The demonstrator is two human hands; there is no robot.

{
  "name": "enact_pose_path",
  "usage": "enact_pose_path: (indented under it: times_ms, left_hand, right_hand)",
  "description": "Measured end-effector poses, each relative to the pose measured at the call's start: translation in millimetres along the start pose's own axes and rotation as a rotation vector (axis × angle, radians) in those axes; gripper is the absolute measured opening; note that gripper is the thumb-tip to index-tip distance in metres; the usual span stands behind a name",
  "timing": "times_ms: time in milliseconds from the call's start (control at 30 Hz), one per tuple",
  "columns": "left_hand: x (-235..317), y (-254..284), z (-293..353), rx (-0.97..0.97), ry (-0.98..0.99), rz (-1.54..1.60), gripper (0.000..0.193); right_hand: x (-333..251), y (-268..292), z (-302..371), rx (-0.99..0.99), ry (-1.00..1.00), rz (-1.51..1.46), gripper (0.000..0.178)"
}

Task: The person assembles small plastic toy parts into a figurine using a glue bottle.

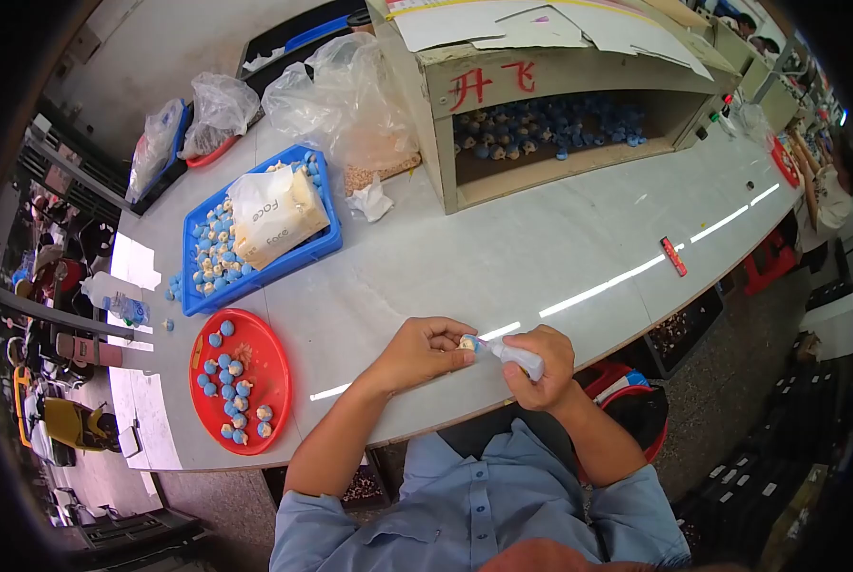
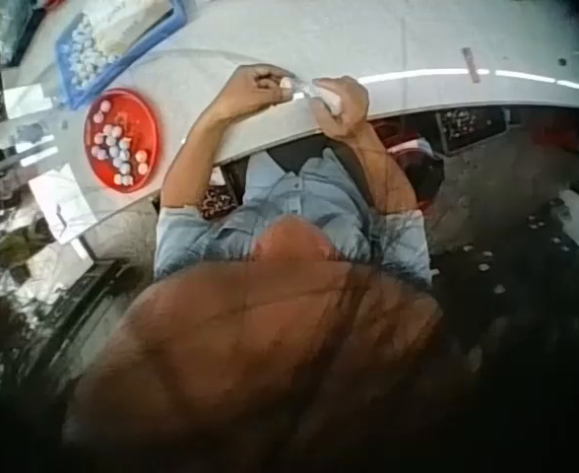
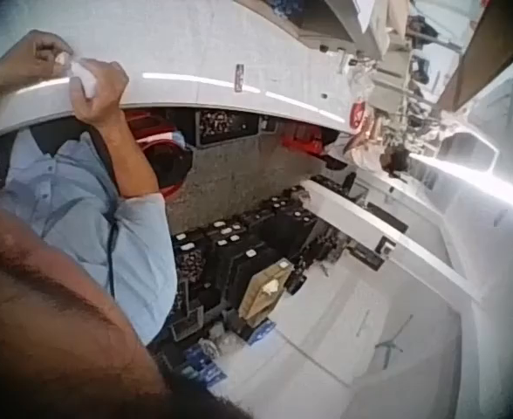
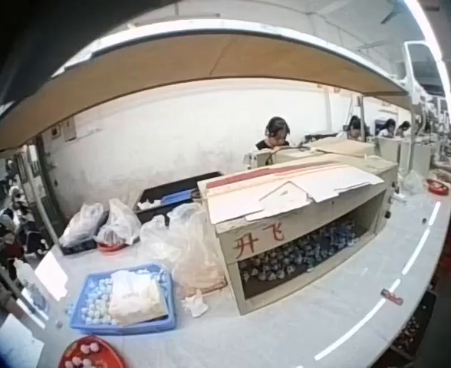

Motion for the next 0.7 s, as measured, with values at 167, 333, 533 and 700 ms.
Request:
enact_pose_path:
  times_ms: [167,333,533,700]
  left_hand:
    - [-1,0,-1,0.008,-0.004,0.010,0.035]
    - [-1,-1,-1,0.003,-0.003,0.009,0.035]
    - [-4,0,-1,0.009,0.001,-0.002,0.035]
    - [-5,0,-1,0.026,0.008,-0.017,0.035]
  right_hand:
    - [0,-3,-2,-0.035,0.007,0.036,0.022]
    - [-1,-6,-1,-0.039,-0.004,0.055,0.021]
    - [-3,-8,-2,-0.042,0.025,0.103,0.021]
    - [-10,-7,-1,-0.009,0.095,0.155,0.022]
Point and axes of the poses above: each hand's wrist, its own z-axis away from the middle knuckle, its own y-axis out of the back of the hand, x = y × z, the point moved 6 cm from there along -z, towards the middle knuckle, and after that the axes turned 15 degrees about -y, right-handed, at the moved point
